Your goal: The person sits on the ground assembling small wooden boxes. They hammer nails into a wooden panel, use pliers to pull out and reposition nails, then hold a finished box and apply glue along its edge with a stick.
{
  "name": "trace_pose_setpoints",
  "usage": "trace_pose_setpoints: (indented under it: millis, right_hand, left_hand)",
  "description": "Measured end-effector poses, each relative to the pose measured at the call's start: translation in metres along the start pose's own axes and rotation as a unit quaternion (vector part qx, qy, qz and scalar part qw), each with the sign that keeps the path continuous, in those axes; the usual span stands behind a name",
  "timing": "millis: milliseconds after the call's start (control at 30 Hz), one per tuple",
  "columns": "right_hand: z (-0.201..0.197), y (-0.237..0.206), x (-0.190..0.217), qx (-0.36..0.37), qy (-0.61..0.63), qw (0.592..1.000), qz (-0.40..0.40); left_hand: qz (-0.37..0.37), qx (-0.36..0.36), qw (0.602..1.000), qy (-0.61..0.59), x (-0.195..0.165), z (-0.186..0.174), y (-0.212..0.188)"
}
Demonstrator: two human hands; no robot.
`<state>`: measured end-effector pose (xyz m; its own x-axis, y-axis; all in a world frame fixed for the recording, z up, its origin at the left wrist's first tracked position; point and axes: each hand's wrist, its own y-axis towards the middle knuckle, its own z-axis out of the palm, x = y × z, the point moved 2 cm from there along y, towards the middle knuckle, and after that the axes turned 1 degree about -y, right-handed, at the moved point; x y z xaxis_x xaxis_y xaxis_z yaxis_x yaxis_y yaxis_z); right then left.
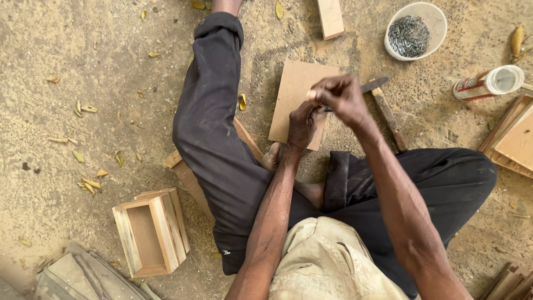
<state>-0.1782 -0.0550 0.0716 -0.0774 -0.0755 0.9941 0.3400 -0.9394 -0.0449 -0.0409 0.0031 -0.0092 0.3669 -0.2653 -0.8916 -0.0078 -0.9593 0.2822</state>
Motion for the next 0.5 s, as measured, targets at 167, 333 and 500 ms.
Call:
trace_pose_setpoints:
  millis: [167, 333, 500]
  right_hand:
    - [-0.020, 0.034, 0.010, -0.017, 0.047, 0.999, 0.018]
    - [-0.022, 0.040, 0.013, -0.034, 0.085, 0.994, 0.066]
    - [-0.017, 0.002, 0.019, 0.036, 0.013, 0.998, -0.047]
  left_hand:
    - [0.018, -0.007, 1.000, 0.004, -0.009, -0.002, 0.005]
    - [-0.010, -0.005, 1.000, 0.010, -0.006, 0.001, 0.007]
    - [0.037, -0.026, 0.999, -0.010, -0.001, 0.003, 0.002]
